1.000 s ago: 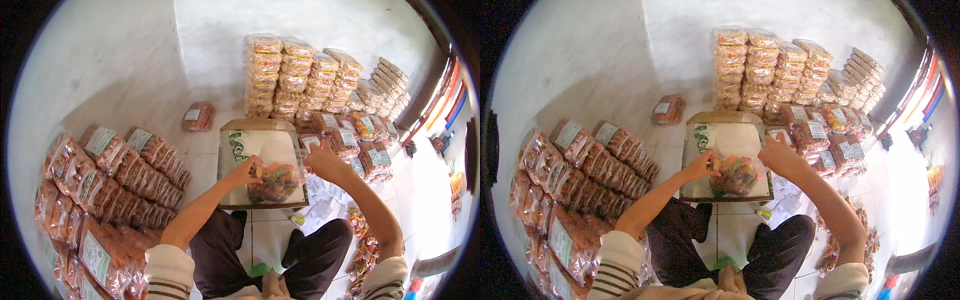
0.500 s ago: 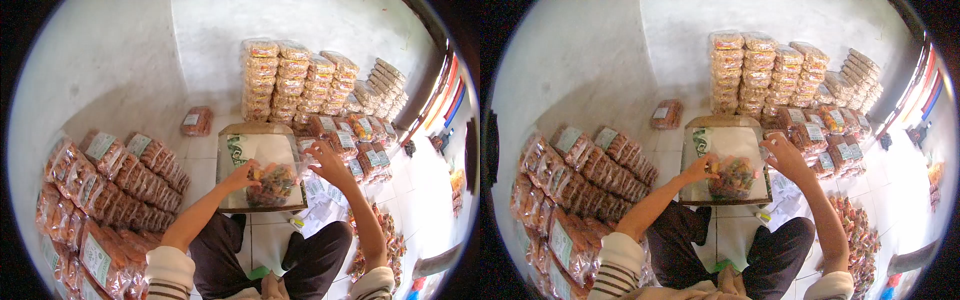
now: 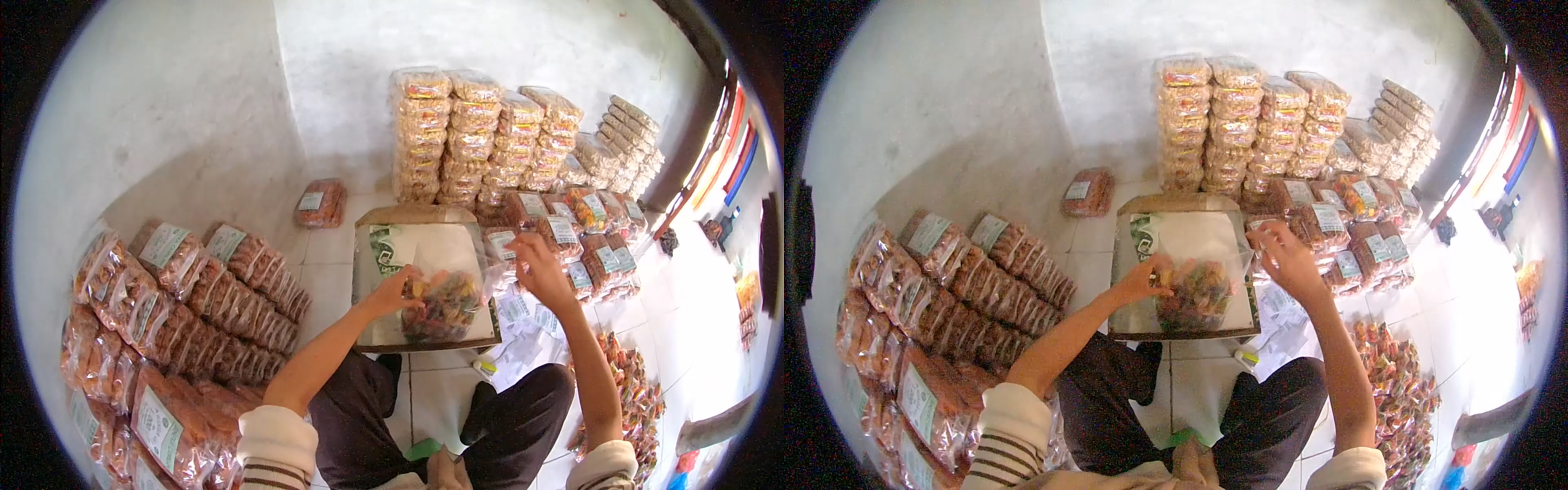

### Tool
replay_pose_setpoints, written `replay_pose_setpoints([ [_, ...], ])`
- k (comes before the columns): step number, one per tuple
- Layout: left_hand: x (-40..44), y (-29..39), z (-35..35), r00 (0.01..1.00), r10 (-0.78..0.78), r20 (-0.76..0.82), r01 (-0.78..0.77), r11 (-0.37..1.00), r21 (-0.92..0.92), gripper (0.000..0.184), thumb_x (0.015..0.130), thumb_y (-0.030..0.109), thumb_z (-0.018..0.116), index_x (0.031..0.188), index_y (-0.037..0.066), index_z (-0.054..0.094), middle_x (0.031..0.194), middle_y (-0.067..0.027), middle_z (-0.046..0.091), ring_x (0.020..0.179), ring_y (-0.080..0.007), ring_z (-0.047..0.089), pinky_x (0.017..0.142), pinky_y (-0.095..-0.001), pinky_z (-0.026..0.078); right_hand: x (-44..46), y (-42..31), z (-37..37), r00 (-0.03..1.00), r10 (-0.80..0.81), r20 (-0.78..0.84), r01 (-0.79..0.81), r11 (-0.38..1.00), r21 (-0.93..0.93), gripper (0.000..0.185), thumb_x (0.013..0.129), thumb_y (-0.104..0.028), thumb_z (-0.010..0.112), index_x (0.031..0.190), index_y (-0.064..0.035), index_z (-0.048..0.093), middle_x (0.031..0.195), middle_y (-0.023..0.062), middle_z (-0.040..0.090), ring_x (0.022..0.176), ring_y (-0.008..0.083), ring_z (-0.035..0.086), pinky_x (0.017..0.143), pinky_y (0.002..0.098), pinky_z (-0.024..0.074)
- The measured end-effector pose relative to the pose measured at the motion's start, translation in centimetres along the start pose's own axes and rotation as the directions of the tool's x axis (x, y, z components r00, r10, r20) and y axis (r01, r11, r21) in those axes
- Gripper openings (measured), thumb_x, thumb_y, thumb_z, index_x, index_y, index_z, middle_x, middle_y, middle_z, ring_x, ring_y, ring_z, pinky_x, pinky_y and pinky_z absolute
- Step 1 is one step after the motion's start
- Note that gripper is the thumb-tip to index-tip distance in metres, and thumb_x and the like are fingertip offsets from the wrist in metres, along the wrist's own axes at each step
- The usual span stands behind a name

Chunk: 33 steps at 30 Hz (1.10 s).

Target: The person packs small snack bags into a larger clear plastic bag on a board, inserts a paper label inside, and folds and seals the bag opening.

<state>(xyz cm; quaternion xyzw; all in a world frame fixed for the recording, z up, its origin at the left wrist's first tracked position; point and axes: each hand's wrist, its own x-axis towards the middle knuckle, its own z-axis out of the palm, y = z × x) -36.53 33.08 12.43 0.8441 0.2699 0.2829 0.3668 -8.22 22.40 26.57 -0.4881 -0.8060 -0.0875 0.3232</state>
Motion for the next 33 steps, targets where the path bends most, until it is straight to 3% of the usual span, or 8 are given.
replay_pose_setpoints([
  [6, -0.1, -0.1, 0.0, 0.999, -0.043, 0.027, 0.042, 0.999, 0.015, 0.065, 0.065, 0.032, 0.076, 0.113, 0.010, 0.038, 0.107, -0.0115, 0.051, 0.105, -0.0286, 0.048, 0.086, -0.0373, 0.039, -0.6, 0.5, 2.5, 0.996, 0.056, 0.064, -0.058, 0.998, 0.037, 0.030, 0.074, -0.005, 0.060, 0.102, -0.0128, 0.055, 0.101, 0.0073, 0.048, 0.081, 0.0231, 0.057, 0.066, 0.0339, 0.0498],
  [12, -0.3, 0.4, 0.2, 0.998, -0.046, 0.037, 0.048, 0.997, -0.058, 0.062, 0.066, 0.031, 0.075, 0.111, 0.008, 0.040, 0.107, -0.0115, 0.051, 0.103, -0.0280, 0.049, 0.086, -0.0354, 0.038, 1.9, -0.2, 1.9, 0.948, -0.113, -0.298, 0.118, 0.993, 0.000, 0.014, 0.076, -0.002, 0.059, 0.089, -0.0039, 0.055, 0.086, 0.0081, 0.054, 0.072, 0.0214, 0.058, 0.063, 0.0314, 0.0496],
  [14, -0.2, -0.1, 0.3, 0.999, -0.022, 0.033, 0.026, 0.994, -0.103, 0.061, 0.066, 0.030, 0.075, 0.111, 0.008, 0.040, 0.107, -0.0117, 0.050, 0.102, -0.0281, 0.049, 0.086, -0.0354, 0.039, 1.9, -0.3, 1.6, 0.875, 0.423, -0.235, -0.315, 0.866, 0.389, 0.007, 0.083, -0.007, 0.055, 0.088, -0.0021, 0.054, 0.081, 0.0094, 0.057, 0.069, 0.0171, 0.059, 0.059, 0.0278, 0.0491],
  [16, 0.1, -0.7, 0.5, 1.000, 0.014, 0.016, -0.012, 0.995, -0.096, 0.061, 0.066, 0.030, 0.075, 0.111, 0.007, 0.040, 0.107, -0.0121, 0.050, 0.102, -0.0285, 0.049, 0.086, -0.0356, 0.039, 1.6, 0.2, 1.3, 0.849, 0.504, -0.162, -0.380, 0.793, 0.475, 0.020, 0.085, -0.019, 0.055, 0.092, -0.0009, 0.052, 0.073, 0.0082, 0.059, 0.061, 0.0138, 0.059, 0.051, 0.0248, 0.0468],
  [18, -0.1, -1.0, 0.7, 0.999, 0.047, 0.009, -0.046, 0.995, -0.092, 0.062, 0.066, 0.030, 0.075, 0.111, 0.007, 0.040, 0.106, -0.0125, 0.050, 0.101, -0.0289, 0.049, 0.085, -0.0358, 0.039, 1.2, 0.1, 0.4, 0.603, 0.684, 0.412, -0.782, 0.404, 0.475, 0.033, 0.083, -0.028, 0.058, 0.096, 0.0007, 0.048, 0.067, 0.0074, 0.059, 0.053, 0.0131, 0.057, 0.045, 0.0239, 0.0445],
  [20, -0.1, -1.0, 0.7, 1.000, -0.003, 0.012, 0.004, 0.998, -0.069, 0.060, 0.067, 0.030, 0.074, 0.111, 0.006, 0.040, 0.107, -0.0138, 0.050, 0.100, -0.0301, 0.050, 0.085, -0.0368, 0.039, 1.0, 0.8, 1.0, 0.604, 0.656, 0.453, -0.782, 0.380, 0.494, 0.041, 0.077, -0.028, 0.066, 0.098, 0.0010, 0.047, 0.064, 0.0079, 0.059, 0.047, 0.0130, 0.056, 0.042, 0.0235, 0.0427],
  [26, 0.0, -0.7, 1.1, 0.999, 0.029, -0.033, -0.026, 0.997, 0.075, 0.061, 0.070, 0.029, 0.071, 0.114, 0.006, 0.036, 0.110, -0.0159, 0.049, 0.102, -0.0325, 0.049, 0.086, -0.0393, 0.039, 4.0, 0.8, 0.7, 0.710, 0.455, 0.538, -0.630, 0.751, 0.197, 0.023, 0.064, -0.007, 0.070, 0.078, 0.0036, 0.055, 0.063, 0.0100, 0.058, 0.047, 0.0155, 0.058, 0.043, 0.0278, 0.0462],
  [33, 0.5, 1.5, 0.8, 0.996, -0.069, -0.055, 0.077, 0.985, 0.157, 0.060, 0.070, 0.024, 0.072, 0.113, 0.006, 0.034, 0.111, -0.0148, 0.049, 0.103, -0.0311, 0.049, 0.086, -0.0382, 0.040, 4.5, 1.5, -0.7, 0.891, 0.419, 0.174, -0.445, 0.883, 0.151, 0.019, 0.062, -0.008, 0.069, 0.070, 0.0025, 0.056, 0.065, 0.0143, 0.060, 0.046, 0.0194, 0.060, 0.045, 0.0305, 0.0474],
])
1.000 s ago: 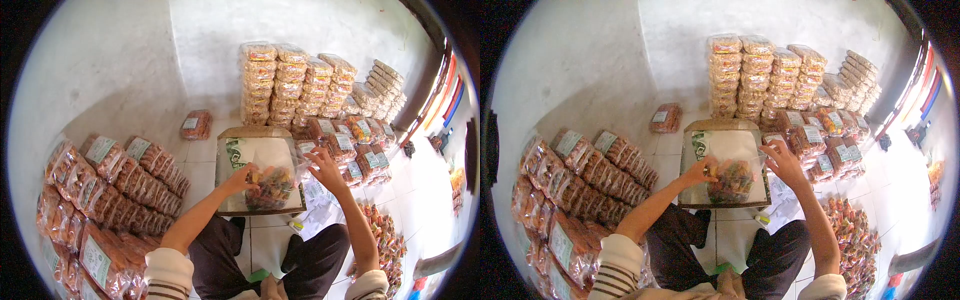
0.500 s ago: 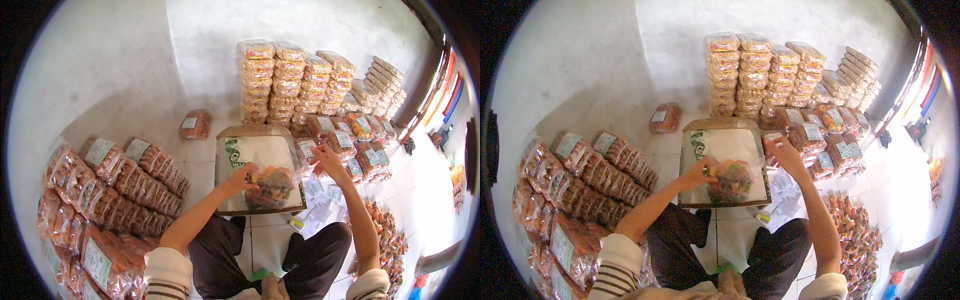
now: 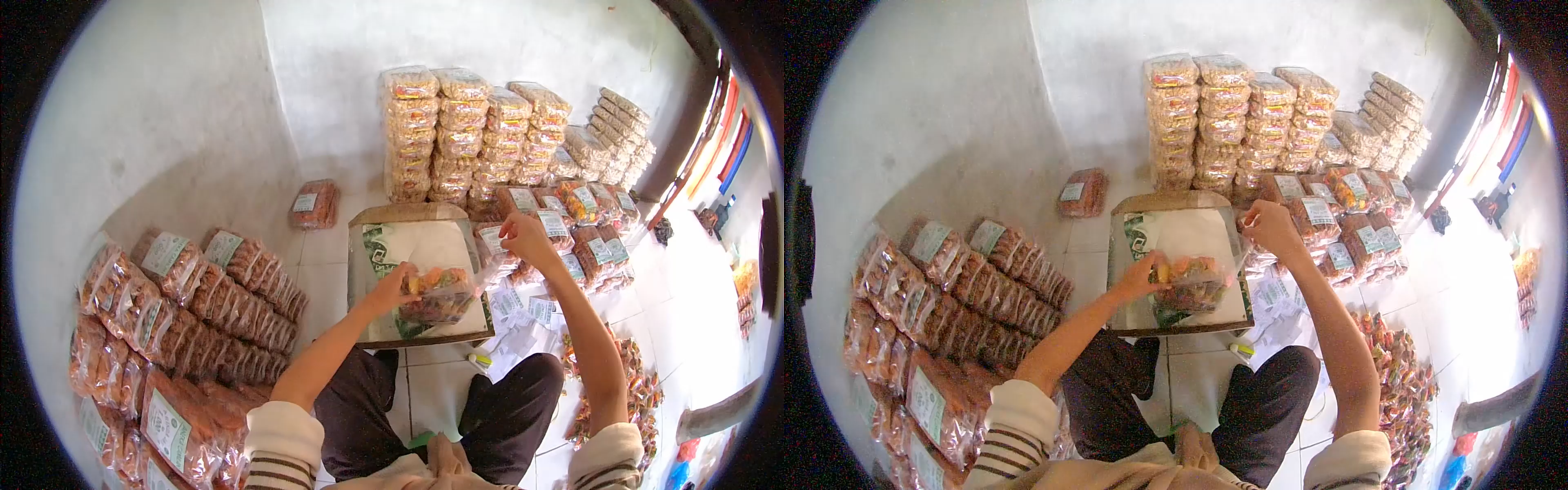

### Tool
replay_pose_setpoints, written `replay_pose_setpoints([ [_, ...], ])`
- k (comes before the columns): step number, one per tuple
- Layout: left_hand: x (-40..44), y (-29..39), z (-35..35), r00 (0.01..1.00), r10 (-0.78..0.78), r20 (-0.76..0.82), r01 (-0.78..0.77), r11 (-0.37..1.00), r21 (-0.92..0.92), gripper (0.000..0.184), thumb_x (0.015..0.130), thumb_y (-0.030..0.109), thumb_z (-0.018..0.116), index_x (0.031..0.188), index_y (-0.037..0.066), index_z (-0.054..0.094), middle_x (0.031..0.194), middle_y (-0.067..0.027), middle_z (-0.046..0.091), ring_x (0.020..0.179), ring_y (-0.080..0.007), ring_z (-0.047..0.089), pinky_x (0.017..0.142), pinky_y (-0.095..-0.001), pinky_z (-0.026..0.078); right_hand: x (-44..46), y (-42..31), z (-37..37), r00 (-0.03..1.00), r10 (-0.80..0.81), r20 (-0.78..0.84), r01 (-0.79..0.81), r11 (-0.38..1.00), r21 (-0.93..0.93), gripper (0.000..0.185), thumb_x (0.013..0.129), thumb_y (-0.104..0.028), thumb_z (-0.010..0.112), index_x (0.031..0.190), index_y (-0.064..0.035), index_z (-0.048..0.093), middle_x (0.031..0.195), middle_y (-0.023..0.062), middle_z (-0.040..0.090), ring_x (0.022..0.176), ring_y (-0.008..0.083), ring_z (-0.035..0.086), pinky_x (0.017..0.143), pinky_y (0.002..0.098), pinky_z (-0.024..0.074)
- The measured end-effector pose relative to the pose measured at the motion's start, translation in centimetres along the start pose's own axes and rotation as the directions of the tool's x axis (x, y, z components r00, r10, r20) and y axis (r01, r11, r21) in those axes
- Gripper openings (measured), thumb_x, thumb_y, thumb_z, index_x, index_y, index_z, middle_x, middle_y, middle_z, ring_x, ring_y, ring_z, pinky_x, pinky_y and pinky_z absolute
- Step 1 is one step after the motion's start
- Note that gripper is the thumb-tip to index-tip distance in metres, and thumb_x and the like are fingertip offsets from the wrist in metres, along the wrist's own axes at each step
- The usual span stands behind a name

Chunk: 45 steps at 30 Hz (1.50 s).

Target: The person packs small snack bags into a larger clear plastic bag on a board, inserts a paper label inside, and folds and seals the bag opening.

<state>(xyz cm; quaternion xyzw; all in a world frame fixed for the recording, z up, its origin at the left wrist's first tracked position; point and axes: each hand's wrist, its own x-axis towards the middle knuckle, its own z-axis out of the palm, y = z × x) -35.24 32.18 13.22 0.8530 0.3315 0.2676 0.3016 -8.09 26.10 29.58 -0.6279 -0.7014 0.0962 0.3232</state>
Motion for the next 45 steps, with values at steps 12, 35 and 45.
replay_pose_setpoints([
  [12, 1.0, 0.1, 0.5, 0.999, 0.033, 0.030, -0.032, 0.999, -0.022, 0.064, 0.066, 0.027, 0.076, 0.111, 0.006, 0.035, 0.107, -0.0151, 0.048, 0.100, -0.0330, 0.051, 0.084, -0.0405, 0.041, 0.2, 0.7, 0.1, 0.996, 0.040, -0.074, -0.047, 0.993, -0.104, 0.017, 0.070, -0.012, 0.063, 0.083, -0.0023, 0.058, 0.068, 0.0148, 0.060, 0.064, 0.0259, 0.061, 0.059, 0.0358, 0.0477],
  [35, 0.5, 4.6, 2.1, 0.958, 0.225, -0.181, -0.166, 0.942, 0.293, 0.072, 0.078, 0.009, 0.061, 0.134, 0.002, 0.017, 0.122, -0.0203, 0.027, 0.112, -0.0358, 0.034, 0.095, -0.0400, 0.030, -8.0, 5.3, 12.3, 0.999, 0.017, 0.044, -0.025, 0.978, 0.206, 0.094, 0.070, -0.025, 0.071, 0.138, -0.0053, 0.008, 0.137, 0.0231, 0.019, 0.126, 0.0378, 0.019, 0.103, 0.0421, 0.0189],
  [45, 1.2, 3.4, 1.7, 0.945, 0.233, -0.229, -0.229, 0.973, 0.044, 0.047, 0.072, 0.017, 0.068, 0.109, 0.007, 0.040, 0.117, -0.0174, 0.035, 0.112, -0.0353, 0.036, 0.095, -0.0399, 0.031, -8.1, 4.2, 10.9, 0.988, -0.108, -0.109, 0.122, 0.984, 0.128, 0.080, 0.070, -0.018, 0.071, 0.134, -0.0061, 0.024, 0.124, 0.0190, 0.031, 0.113, 0.0367, 0.033, 0.096, 0.0434, 0.0300],
])
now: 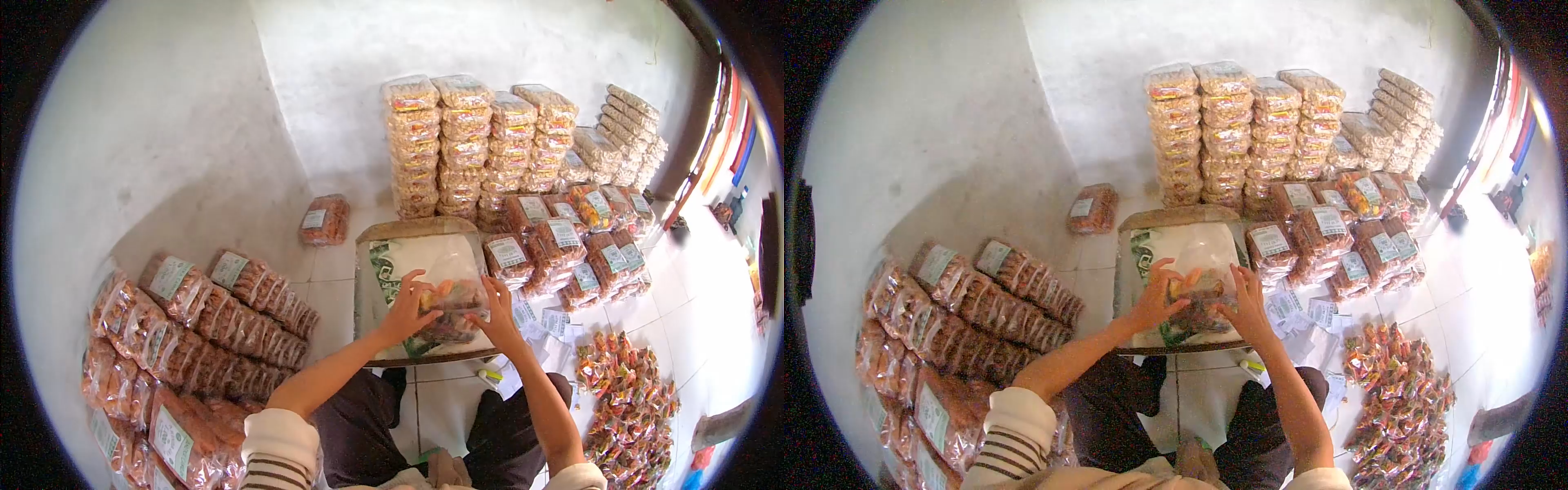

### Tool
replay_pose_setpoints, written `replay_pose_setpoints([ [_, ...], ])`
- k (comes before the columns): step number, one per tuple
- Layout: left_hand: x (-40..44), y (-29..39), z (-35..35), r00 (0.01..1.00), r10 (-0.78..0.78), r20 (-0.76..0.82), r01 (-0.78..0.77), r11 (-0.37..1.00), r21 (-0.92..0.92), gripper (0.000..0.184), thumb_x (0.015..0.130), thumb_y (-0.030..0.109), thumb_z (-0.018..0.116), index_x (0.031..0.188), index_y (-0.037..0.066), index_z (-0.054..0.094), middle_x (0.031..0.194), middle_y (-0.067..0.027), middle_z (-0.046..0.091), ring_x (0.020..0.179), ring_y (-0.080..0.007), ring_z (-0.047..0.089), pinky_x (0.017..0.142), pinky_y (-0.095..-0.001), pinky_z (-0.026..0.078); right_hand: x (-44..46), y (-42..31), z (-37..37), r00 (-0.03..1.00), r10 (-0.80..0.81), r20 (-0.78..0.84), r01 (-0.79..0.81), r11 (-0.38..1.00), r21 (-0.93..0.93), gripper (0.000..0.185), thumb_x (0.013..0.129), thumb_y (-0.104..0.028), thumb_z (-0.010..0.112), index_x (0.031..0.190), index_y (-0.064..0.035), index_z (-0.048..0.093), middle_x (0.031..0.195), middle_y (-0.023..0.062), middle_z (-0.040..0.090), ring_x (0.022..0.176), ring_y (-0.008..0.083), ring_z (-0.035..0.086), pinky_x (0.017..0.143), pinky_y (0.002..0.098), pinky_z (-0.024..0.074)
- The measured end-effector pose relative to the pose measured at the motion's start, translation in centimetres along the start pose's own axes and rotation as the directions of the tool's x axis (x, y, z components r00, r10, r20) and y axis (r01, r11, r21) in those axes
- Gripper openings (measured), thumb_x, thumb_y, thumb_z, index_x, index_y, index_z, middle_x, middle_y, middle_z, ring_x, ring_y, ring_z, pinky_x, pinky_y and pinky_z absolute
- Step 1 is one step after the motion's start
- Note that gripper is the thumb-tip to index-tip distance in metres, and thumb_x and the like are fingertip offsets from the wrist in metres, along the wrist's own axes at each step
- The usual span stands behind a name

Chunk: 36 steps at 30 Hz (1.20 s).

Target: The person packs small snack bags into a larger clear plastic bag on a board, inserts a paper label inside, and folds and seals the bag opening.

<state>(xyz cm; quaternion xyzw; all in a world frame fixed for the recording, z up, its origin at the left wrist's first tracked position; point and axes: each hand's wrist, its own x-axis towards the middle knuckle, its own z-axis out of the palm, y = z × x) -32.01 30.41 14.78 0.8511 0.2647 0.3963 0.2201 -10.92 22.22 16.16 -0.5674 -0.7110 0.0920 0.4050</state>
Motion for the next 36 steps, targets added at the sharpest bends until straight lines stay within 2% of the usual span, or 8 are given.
replay_pose_setpoints([
  [6, 0.7, 0.2, -0.7, 0.988, 0.129, 0.085, -0.136, 0.988, 0.071, 0.048, 0.071, 0.022, 0.069, 0.108, 0.008, 0.043, 0.116, -0.0145, 0.039, 0.114, -0.0339, 0.036, 0.095, -0.0424, 0.032, 0.0, -1.0, -1.0, 1.000, 0.012, -0.019, -0.012, 1.000, 0.001, 0.075, 0.068, -0.018, 0.071, 0.130, -0.0050, 0.030, 0.120, 0.0186, 0.035, 0.111, 0.0351, 0.036, 0.095, 0.0422, 0.0311],
  [8, 0.9, 0.3, -0.6, 0.981, 0.152, 0.121, -0.139, 0.984, -0.107, 0.054, 0.070, 0.028, 0.070, 0.112, 0.007, 0.042, 0.123, -0.0171, 0.034, 0.118, -0.0326, 0.032, 0.099, -0.0412, 0.025, -0.1, -1.1, -0.9, 0.999, 0.022, -0.024, -0.021, 0.999, 0.048, 0.072, 0.068, -0.018, 0.071, 0.127, -0.0046, 0.033, 0.118, 0.0186, 0.037, 0.110, 0.0344, 0.037, 0.095, 0.0413, 0.0313],
  [12, 1.3, 0.7, -0.5, 0.980, 0.133, 0.145, -0.120, 0.988, -0.095, 0.053, 0.070, 0.027, 0.070, 0.111, 0.007, 0.044, 0.122, -0.0167, 0.035, 0.118, -0.0312, 0.032, 0.100, -0.0409, 0.025, -0.3, -1.6, -1.1, 0.998, -0.023, -0.054, 0.029, 0.992, 0.122, 0.058, 0.068, -0.016, 0.071, 0.116, -0.0035, 0.040, 0.112, 0.0168, 0.043, 0.105, 0.0329, 0.041, 0.092, 0.0388, 0.0336],
  [20, 2.2, 1.6, 0.5, 0.993, 0.117, 0.017, -0.112, 0.978, -0.177, 0.032, 0.073, 0.019, 0.067, 0.099, 0.007, 0.052, 0.105, -0.0106, 0.052, 0.099, -0.0264, 0.051, 0.085, -0.0353, 0.040, 0.3, -1.4, -0.9, 0.997, 0.045, -0.067, -0.032, 0.981, 0.193, 0.023, 0.067, -0.012, 0.070, 0.087, -0.0053, 0.059, 0.108, 0.0100, 0.047, 0.103, 0.0300, 0.042, 0.087, 0.0372, 0.0352],
  [22, 2.3, 1.8, 0.7, 0.995, 0.098, 0.011, -0.094, 0.978, -0.184, 0.030, 0.074, 0.018, 0.066, 0.098, 0.006, 0.052, 0.102, -0.0101, 0.053, 0.095, -0.0254, 0.053, 0.083, -0.0339, 0.042, 0.7, -2.3, -1.3, 0.984, 0.041, -0.176, -0.027, 0.996, 0.084, 0.015, 0.067, -0.013, 0.070, 0.078, -0.0082, 0.063, 0.114, 0.0085, 0.047, 0.107, 0.0285, 0.041, 0.088, 0.0384, 0.0338],
  [25, 2.5, 2.5, 0.7, 0.998, 0.059, -0.015, -0.061, 0.976, -0.211, 0.025, 0.075, 0.014, 0.065, 0.094, 0.005, 0.054, 0.097, -0.0095, 0.055, 0.092, -0.0245, 0.055, 0.080, -0.0324, 0.044, 1.5, -2.0, -1.3, 0.973, -0.058, -0.224, 0.080, 0.993, 0.089, 0.013, 0.066, -0.014, 0.071, 0.077, -0.0105, 0.064, 0.123, 0.0072, 0.044, 0.110, 0.0287, 0.039, 0.089, 0.0398, 0.0325],
  [29, 3.0, 3.9, 0.5, 0.997, -0.014, -0.070, -0.009, 0.950, -0.312, 0.017, 0.075, 0.009, 0.064, 0.089, 0.004, 0.056, 0.096, -0.0093, 0.056, 0.094, -0.0239, 0.055, 0.081, -0.0328, 0.043, 1.9, -1.2, -0.9, 0.981, -0.021, -0.195, 0.057, 0.982, 0.179, 0.014, 0.066, -0.016, 0.071, 0.078, -0.0113, 0.064, 0.130, 0.0073, 0.040, 0.112, 0.0291, 0.038, 0.090, 0.0382, 0.0326],
  [36, 3.6, 4.8, 0.2, 0.991, 0.075, -0.110, -0.099, 0.967, -0.235, 0.017, 0.074, 0.008, 0.065, 0.089, 0.004, 0.057, 0.097, -0.0092, 0.056, 0.095, -0.0231, 0.054, 0.082, -0.0331, 0.043, 1.7, -2.5, -1.8, 0.983, -0.019, -0.181, 0.058, 0.976, 0.209, 0.014, 0.072, -0.017, 0.067, 0.085, -0.0107, 0.064, 0.113, 0.0056, 0.049, 0.105, 0.0247, 0.043, 0.088, 0.0379, 0.0346],
])
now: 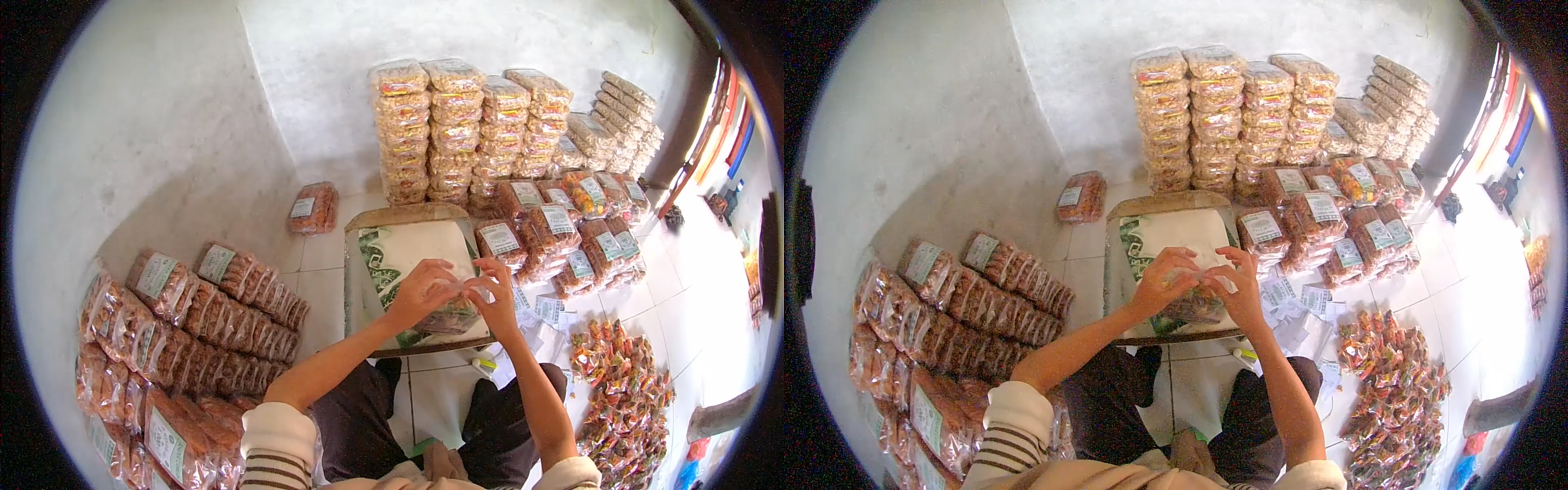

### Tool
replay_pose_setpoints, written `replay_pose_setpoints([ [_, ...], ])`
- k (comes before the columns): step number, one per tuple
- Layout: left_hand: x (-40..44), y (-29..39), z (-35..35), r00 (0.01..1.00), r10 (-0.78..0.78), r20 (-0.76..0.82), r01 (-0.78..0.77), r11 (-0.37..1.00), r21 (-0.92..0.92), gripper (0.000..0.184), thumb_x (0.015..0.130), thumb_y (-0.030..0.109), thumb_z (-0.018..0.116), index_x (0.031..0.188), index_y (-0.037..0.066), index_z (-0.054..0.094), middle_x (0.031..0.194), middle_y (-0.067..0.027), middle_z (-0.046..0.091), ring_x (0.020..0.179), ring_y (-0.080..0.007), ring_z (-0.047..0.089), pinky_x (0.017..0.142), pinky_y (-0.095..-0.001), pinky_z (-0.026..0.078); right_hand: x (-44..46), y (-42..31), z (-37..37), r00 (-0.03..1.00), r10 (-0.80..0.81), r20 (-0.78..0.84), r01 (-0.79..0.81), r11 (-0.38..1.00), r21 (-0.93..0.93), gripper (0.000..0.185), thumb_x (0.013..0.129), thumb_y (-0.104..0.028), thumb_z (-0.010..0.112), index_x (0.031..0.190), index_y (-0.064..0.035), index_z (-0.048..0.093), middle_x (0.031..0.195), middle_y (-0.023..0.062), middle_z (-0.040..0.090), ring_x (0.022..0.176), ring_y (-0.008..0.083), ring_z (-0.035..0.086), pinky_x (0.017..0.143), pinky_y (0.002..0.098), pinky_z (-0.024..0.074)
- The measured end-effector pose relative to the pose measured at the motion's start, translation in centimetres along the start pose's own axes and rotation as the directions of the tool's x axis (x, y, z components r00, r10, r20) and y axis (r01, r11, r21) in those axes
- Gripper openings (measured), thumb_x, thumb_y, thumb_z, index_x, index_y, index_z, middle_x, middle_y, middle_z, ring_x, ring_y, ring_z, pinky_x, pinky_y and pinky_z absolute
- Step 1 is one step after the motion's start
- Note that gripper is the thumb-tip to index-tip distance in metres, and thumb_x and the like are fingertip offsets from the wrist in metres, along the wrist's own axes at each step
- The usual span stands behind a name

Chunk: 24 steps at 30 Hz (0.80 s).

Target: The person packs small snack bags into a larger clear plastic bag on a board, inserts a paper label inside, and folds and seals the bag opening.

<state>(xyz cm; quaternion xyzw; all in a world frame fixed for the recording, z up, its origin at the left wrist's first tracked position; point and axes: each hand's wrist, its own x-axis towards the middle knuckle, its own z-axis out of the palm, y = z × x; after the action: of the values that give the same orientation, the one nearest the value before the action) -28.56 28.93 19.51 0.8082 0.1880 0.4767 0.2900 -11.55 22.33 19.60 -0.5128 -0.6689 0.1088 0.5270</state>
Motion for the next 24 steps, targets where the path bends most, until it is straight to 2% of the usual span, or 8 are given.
replay_pose_setpoints([
  [2, -0.1, -0.2, 0.1, 1.000, -0.008, 0.006, 0.008, 1.000, -0.030, 0.017, 0.073, 0.006, 0.065, 0.088, 0.004, 0.058, 0.097, -0.0095, 0.056, 0.094, -0.0236, 0.054, 0.081, -0.0331, 0.043, 0.0, 0.3, -0.3, 1.000, -0.002, 0.005, 0.002, 1.000, 0.031, 0.016, 0.076, -0.018, 0.064, 0.090, -0.0097, 0.064, 0.111, 0.0054, 0.050, 0.103, 0.0230, 0.044, 0.088, 0.0374, 0.0349],
  [4, 0.0, -0.1, 0.1, 0.999, -0.031, 0.015, 0.032, 0.998, -0.049, 0.016, 0.073, 0.005, 0.064, 0.088, 0.004, 0.058, 0.096, -0.0097, 0.056, 0.094, -0.0238, 0.055, 0.081, -0.0329, 0.043, 0.7, 1.3, -1.1, 0.975, 0.204, -0.093, -0.157, 0.918, 0.365, 0.024, 0.085, -0.024, 0.055, 0.101, -0.0063, 0.060, 0.111, 0.0069, 0.050, 0.101, 0.0204, 0.045, 0.088, 0.0353, 0.0357],
  [5, -0.1, 0.0, 0.1, 0.998, -0.054, 0.024, 0.055, 0.996, -0.068, 0.015, 0.073, 0.004, 0.064, 0.087, 0.004, 0.058, 0.096, -0.0099, 0.056, 0.094, -0.0240, 0.055, 0.081, -0.0328, 0.043, 0.7, 1.5, -1.7, 0.952, 0.304, -0.022, -0.276, 0.891, 0.361, 0.031, 0.089, -0.027, 0.048, 0.107, -0.0032, 0.056, 0.112, 0.0082, 0.049, 0.103, 0.0191, 0.046, 0.090, 0.0328, 0.0358],
  [12, -0.1, -0.3, -0.2, 0.999, -0.046, 0.007, 0.046, 0.998, -0.043, 0.014, 0.074, 0.003, 0.063, 0.087, 0.004, 0.058, 0.094, -0.0097, 0.056, 0.092, -0.0240, 0.055, 0.081, -0.0311, 0.043, 0.0, 1.8, -2.5, 0.940, 0.225, 0.255, -0.329, 0.795, 0.510, 0.055, 0.080, -0.028, 0.061, 0.125, -0.0067, 0.036, 0.117, 0.0089, 0.046, 0.112, 0.0203, 0.042, 0.093, 0.0354, 0.0338],
  [15, -0.7, -1.1, -0.3, 0.998, -0.045, 0.037, 0.046, 0.998, -0.030, 0.020, 0.074, 0.010, 0.065, 0.092, 0.006, 0.056, 0.105, -0.0124, 0.050, 0.102, -0.0256, 0.049, 0.086, -0.0349, 0.040, -2.2, 3.3, -0.9, 0.925, 0.380, 0.017, -0.361, 0.862, 0.356, 0.073, 0.067, -0.020, 0.075, 0.121, -0.0036, 0.029, 0.118, 0.0125, 0.039, 0.109, 0.0225, 0.041, 0.092, 0.0372, 0.0346],
  [20, -2.3, -1.5, -0.8, 0.995, 0.056, 0.082, -0.082, 0.928, 0.364, 0.063, 0.070, 0.036, 0.069, 0.122, 0.015, 0.040, 0.129, -0.0190, 0.026, 0.117, -0.0351, 0.030, 0.097, -0.0465, 0.024, -4.7, 2.2, 1.1, 0.920, 0.385, -0.076, -0.371, 0.916, 0.153, 0.069, 0.067, -0.014, 0.073, 0.119, -0.0053, 0.029, 0.115, 0.0105, 0.038, 0.109, 0.0243, 0.040, 0.092, 0.0374, 0.0316],
  [22, -3.7, -2.7, -0.9, 0.993, 0.040, 0.108, -0.075, 0.938, 0.340, 0.071, 0.070, 0.036, 0.069, 0.127, 0.013, 0.033, 0.130, -0.0200, 0.023, 0.119, -0.0357, 0.028, 0.098, -0.0461, 0.023, -5.1, 1.5, 1.0, 0.973, 0.227, -0.048, -0.231, 0.967, -0.104, 0.069, 0.064, -0.009, 0.073, 0.118, -0.0027, 0.031, 0.114, 0.0126, 0.037, 0.110, 0.0264, 0.037, 0.094, 0.0372, 0.0295],
  [24, -4.6, -3.7, -1.1, 0.990, 0.019, 0.137, -0.063, 0.944, 0.324, 0.079, 0.070, 0.037, 0.069, 0.131, 0.012, 0.026, 0.132, -0.0209, 0.021, 0.121, -0.0364, 0.026, 0.100, -0.0457, 0.023, -5.6, 0.8, 1.3, 0.978, 0.202, -0.045, -0.206, 0.973, -0.105, 0.070, 0.061, -0.008, 0.074, 0.117, -0.0005, 0.032, 0.114, 0.0144, 0.035, 0.110, 0.0288, 0.035, 0.094, 0.0369, 0.0284],
])
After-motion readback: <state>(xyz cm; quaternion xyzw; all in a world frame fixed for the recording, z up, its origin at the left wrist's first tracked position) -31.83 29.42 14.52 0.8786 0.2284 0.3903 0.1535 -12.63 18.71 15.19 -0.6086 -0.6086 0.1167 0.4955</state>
